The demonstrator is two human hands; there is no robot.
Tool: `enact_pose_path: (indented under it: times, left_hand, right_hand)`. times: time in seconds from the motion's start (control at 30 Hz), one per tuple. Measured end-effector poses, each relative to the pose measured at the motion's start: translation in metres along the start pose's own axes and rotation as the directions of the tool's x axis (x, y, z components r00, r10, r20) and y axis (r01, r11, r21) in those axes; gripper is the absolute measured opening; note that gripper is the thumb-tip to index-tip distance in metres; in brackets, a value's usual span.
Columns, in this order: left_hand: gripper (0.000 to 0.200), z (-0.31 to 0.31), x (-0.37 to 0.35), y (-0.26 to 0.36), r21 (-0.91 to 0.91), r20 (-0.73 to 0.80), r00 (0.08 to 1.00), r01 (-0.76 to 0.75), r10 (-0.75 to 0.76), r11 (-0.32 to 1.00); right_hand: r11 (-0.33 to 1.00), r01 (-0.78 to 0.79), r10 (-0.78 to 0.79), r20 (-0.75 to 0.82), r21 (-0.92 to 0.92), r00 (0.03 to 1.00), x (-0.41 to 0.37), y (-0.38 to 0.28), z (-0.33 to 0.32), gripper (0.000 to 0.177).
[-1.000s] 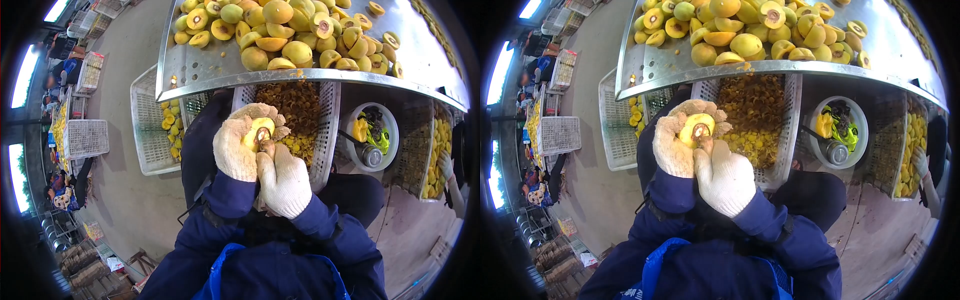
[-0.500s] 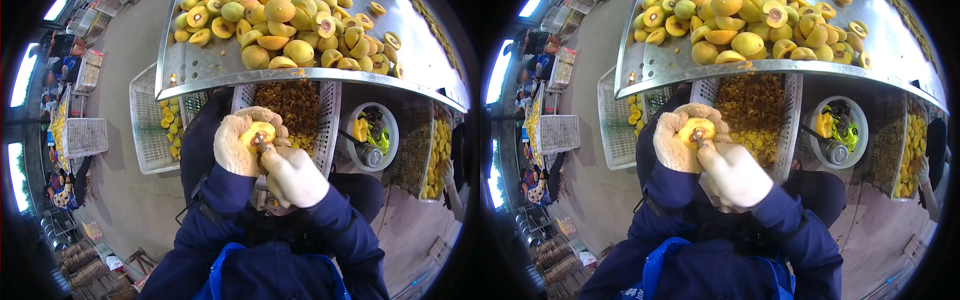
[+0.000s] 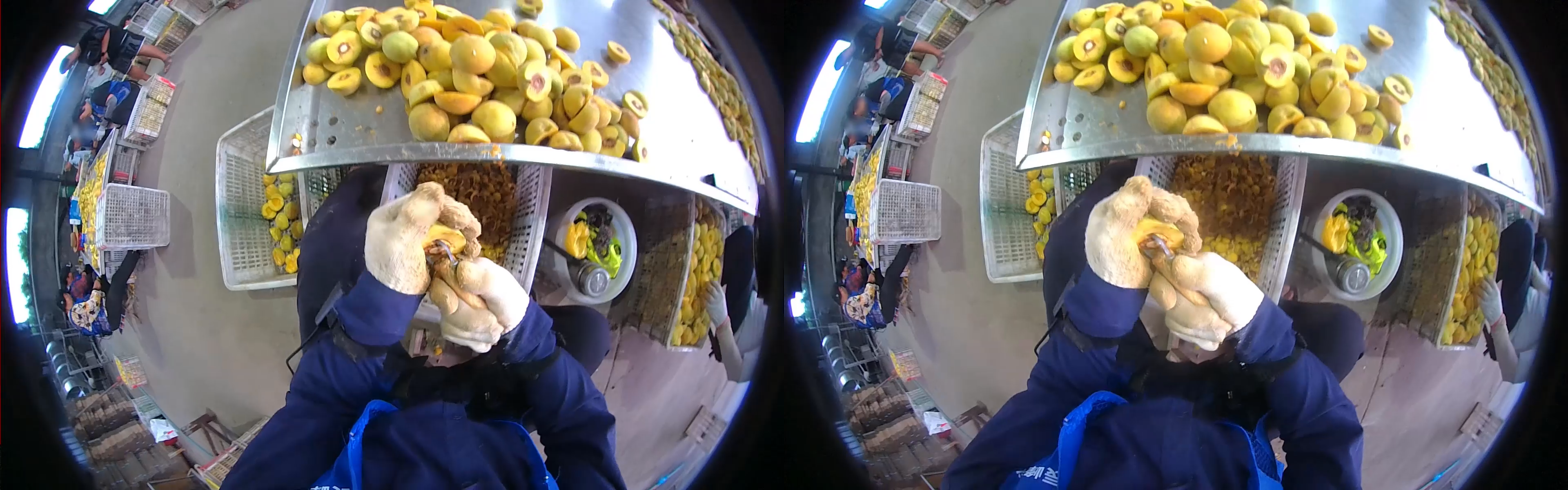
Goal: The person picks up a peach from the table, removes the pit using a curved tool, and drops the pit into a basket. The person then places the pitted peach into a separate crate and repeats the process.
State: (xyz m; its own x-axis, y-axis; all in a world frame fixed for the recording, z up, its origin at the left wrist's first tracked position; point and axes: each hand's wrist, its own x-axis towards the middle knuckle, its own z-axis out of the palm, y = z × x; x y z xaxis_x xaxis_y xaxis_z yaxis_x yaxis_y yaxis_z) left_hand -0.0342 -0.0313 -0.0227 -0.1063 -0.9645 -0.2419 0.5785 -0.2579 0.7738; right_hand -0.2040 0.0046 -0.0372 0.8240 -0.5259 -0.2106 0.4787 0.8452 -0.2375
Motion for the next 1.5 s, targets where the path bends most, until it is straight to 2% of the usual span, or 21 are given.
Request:
enact_pose_path:
  times: [0.07,0.17,0.2,0.3,0.37,0.4,0.47,0.5,0.53,0.57,0.6,0.67,0.73,0.9,1.0,1.1,1.17,1.27,1.33,1.4,1.5]
  left_hand:
    - [0.046,0.005,0.001,-0.004,-0.131,-0.086,0.996,0.019,-0.031,0.991]
    - [0.046,0.003,0.013,0.009,-0.369,-0.027,0.96,0.25,-0.28,0.895]
    - [0.046,0.001,0.013,0.01,-0.437,-0.024,0.958,0.247,-0.285,0.865]
    - [0.046,-0.001,0.011,0.008,-0.586,-0.069,0.958,0.187,-0.278,0.789]
    - [0.045,-0.009,0.007,0.01,-0.469,-0.081,0.982,0.116,-0.174,0.875]
    - [0.044,-0.013,0.004,0.013,-0.408,-0.079,0.99,0.077,-0.119,0.91]
    - [0.032,-0.027,-0.011,0.047,0.313,-0.19,0.955,-0.16,0.226,0.936]
    - [0.031,-0.037,-0.018,0.067,0.663,-0.183,0.91,-0.166,0.372,0.73]
    - [0.036,-0.058,-0.008,0.086,0.986,0.123,0.76,-0.165,0.638,0.006]
    - [0.042,-0.066,-0.002,0.099,0.977,0.136,0.71,0.021,0.691,-0.214]
    - [0.04,-0.076,0.012,0.113,0.974,0.177,0.724,-0.033,0.667,-0.222]
    - [0.042,-0.07,0.06,0.116,0.98,0.079,0.849,-0.161,0.523,0.113]
    - [0.052,-0.053,0.123,0.113,0.985,0.172,0.895,-0.162,0.411,-0.059]
    - [0.062,-0.057,0.24,0.069,0.945,-0.147,0.882,0.259,0.448,-0.2]
    - [0.045,-0.066,0.223,0.069,0.978,-0.148,0.932,0.188,0.331,-0.092]
    - [0.034,-0.05,0.13,0.058,0.988,-0.007,0.788,-0.091,0.616,0.128]
    - [0.041,-0.027,0.048,0.053,0.831,0.147,0.836,-0.394,0.529,0.393]
    - [0.044,-0.007,-0.024,0.019,0.274,0.039,0.999,0.003,-0.015,0.962]
    - [0.042,-0.011,-0.037,0.0,0.145,-0.06,0.998,0.03,-0.022,0.989]
    - [0.042,-0.021,-0.041,-0.005,-0.247,-0.113,0.992,0.025,-0.055,0.969]
    - [0.033,-0.038,-0.045,0.001,-0.266,-0.165,0.981,-0.14,0.098,0.954]
  right_hand:
    - [0.992,0.037,-0.041,-0.034,-0.117,0.999,0.003,-0.003,0.011,0.046]
    - [0.688,0.194,-0.311,-0.043,-0.7,0.949,0.004,0.006,0.013,0.056]
    - [0.703,0.216,-0.339,-0.052,-0.678,0.939,0.001,0.009,0.016,0.053]
    - [0.971,0.238,-0.236,0.08,-0.024,0.969,-0.003,0.016,0.013,0.054]
    - [0.93,0.273,-0.328,0.221,0.244,0.918,-0.002,0.018,0.014,0.055]
    - [0.899,0.323,-0.375,0.136,0.297,0.917,-0.007,0.017,0.022,0.055]
    - [0.868,0.457,-0.451,-0.08,0.194,0.889,-0.008,0.017,0.02,0.054]
    - [0.853,0.509,-0.486,-0.177,0.117,0.856,-0.01,0.02,0.018,0.054]
    - [0.832,0.554,-0.525,-0.27,0.036,0.807,-0.009,0.02,0.015,0.054]
    - [0.837,0.547,-0.521,-0.292,0.011,0.802,-0.007,0.017,0.017,0.052]
    - [0.846,0.534,-0.508,-0.323,-0.01,0.799,-0.007,0.017,0.022,0.052]
    - [0.874,0.483,-0.465,-0.353,-0.041,0.812,0.0,0.013,0.027,0.049]
    - [0.9,0.419,-0.433,-0.366,-0.121,0.824,0.009,0.015,0.02,0.049]
    - [0.903,0.327,-0.42,-0.414,-0.278,0.808,0.023,0.011,0.01,0.048]
    - [0.921,0.308,-0.387,-0.47,-0.239,0.793,0.018,0.01,0.014,0.05]
    - [0.91,0.348,-0.413,-0.405,-0.226,0.816,0.014,0.009,0.014,0.056]
    - [0.865,0.432,-0.497,-0.32,-0.255,0.806,0.009,0.012,0.005,0.056]
    - [0.82,0.454,-0.572,-0.537,-0.349,0.62,0.018,0.012,0.02,0.052]
    - [0.788,0.426,-0.613,-0.511,-0.444,0.602,0.013,0.016,0.015,0.05]
    - [0.708,0.371,-0.669,-0.401,-0.601,0.626,0.012,0.021,0.011,0.05]
    - [0.715,0.278,-0.629,-0.417,-0.641,0.657,0.012,0.037,0.041,0.05]
